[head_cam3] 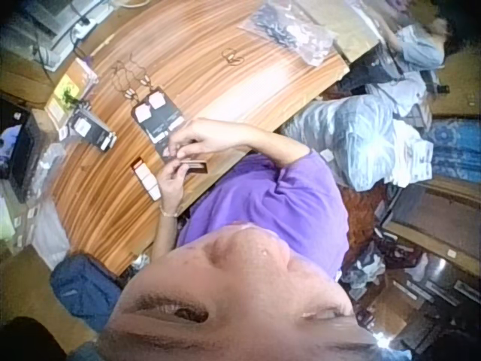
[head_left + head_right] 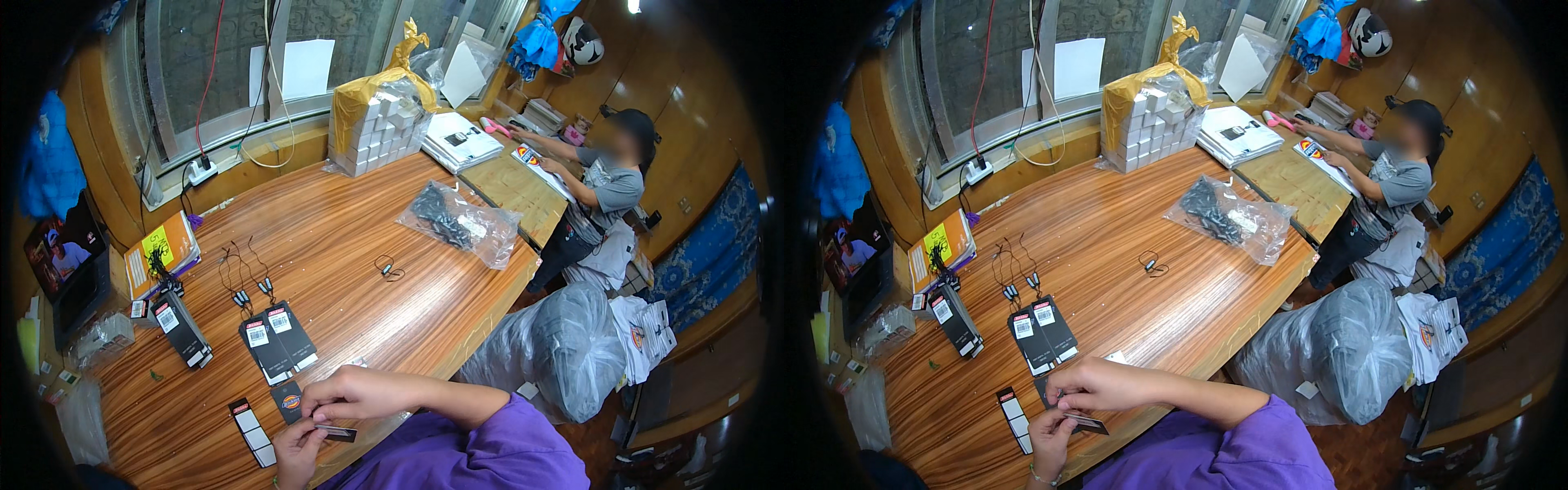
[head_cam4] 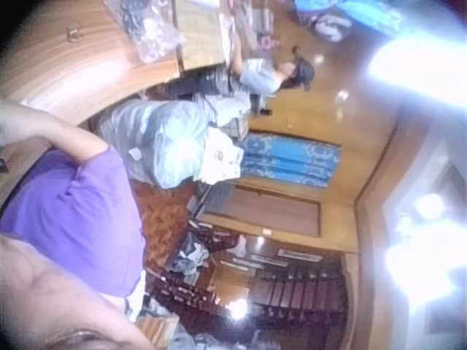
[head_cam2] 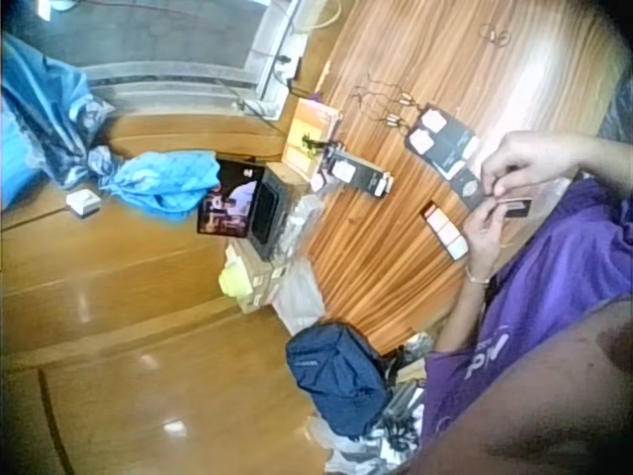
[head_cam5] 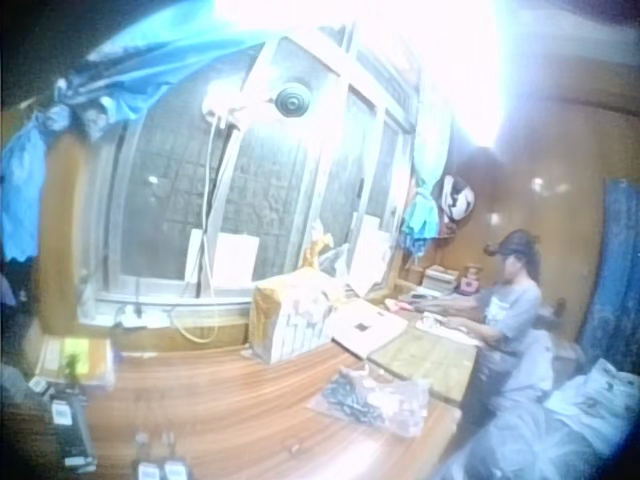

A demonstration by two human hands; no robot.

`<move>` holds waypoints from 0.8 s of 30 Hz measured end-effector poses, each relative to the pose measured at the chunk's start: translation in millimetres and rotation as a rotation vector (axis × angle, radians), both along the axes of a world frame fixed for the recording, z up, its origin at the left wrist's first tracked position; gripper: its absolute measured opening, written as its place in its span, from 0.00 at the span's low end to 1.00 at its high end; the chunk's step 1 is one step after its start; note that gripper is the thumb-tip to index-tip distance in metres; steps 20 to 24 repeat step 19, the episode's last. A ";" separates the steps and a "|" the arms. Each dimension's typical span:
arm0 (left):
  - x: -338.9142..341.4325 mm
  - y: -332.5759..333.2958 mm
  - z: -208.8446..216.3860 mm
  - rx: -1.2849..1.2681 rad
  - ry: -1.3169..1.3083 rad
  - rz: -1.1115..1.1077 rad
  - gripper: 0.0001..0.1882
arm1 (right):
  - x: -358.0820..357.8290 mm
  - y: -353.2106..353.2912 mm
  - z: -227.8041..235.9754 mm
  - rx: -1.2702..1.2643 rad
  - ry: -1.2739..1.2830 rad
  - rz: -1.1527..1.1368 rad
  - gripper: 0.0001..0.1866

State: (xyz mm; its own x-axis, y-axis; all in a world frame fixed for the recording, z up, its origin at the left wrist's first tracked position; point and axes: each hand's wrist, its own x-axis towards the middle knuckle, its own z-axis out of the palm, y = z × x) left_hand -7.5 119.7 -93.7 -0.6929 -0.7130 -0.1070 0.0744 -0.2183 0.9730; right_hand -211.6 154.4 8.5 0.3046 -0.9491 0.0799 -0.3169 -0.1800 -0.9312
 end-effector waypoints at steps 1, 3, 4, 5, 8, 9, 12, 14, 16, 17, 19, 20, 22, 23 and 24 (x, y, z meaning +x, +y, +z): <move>-1.4 -1.0 3.7 -0.045 0.004 0.008 0.05 | -2.3 -0.1 2.2 0.024 -0.080 -0.003 0.06; -5.4 -2.5 16.0 -0.140 0.026 0.020 0.05 | -3.9 0.6 3.3 0.092 -0.161 -0.005 0.06; -7.6 -2.1 24.4 -0.190 0.042 0.022 0.05 | -2.9 2.8 1.1 0.135 -0.164 -0.006 0.06; -7.9 -2.1 29.3 -0.245 0.054 0.034 0.05 | -0.8 3.2 -1.5 0.174 -0.170 0.003 0.06; -5.5 -3.6 12.0 -0.405 0.005 -0.097 0.06 | 5.8 7.4 -9.0 0.226 -0.031 0.042 0.07; -6.2 -1.8 15.9 -0.437 -0.013 -0.087 0.07 | 6.8 7.2 -6.9 0.255 -0.013 0.034 0.07; -6.9 5.4 23.1 -0.363 -0.091 0.118 0.06 | 6.4 4.7 -5.9 0.127 -0.018 -0.029 0.06; -6.9 1.2 27.4 -0.489 -0.119 0.103 0.07 | 3.2 7.4 -3.9 0.123 0.051 -0.052 0.07; -11.1 1.0 48.9 -0.528 -0.091 0.101 0.07 | 4.6 8.4 -4.3 0.101 0.086 -0.039 0.08; -6.1 -4.3 41.6 -0.539 -0.113 -0.045 0.08 | 7.9 9.3 -7.6 0.086 0.086 -0.025 0.09; -2.3 -11.9 27.2 -0.668 0.006 -0.181 0.15 | 11.5 8.1 -2.3 0.107 0.071 0.051 0.13; -2.3 -11.9 27.2 -0.668 0.006 -0.181 0.15 | 11.5 8.1 -2.3 0.107 0.071 0.051 0.13; -2.3 -11.9 27.2 -0.668 0.006 -0.181 0.15 | 11.5 8.1 -2.3 0.107 0.071 0.051 0.13; -2.3 -11.9 27.2 -0.668 0.006 -0.181 0.15 | 11.5 8.1 -2.3 0.107 0.071 0.051 0.13; -2.3 -11.9 27.2 -0.668 0.006 -0.181 0.15 | 11.5 8.1 -2.3 0.107 0.071 0.051 0.13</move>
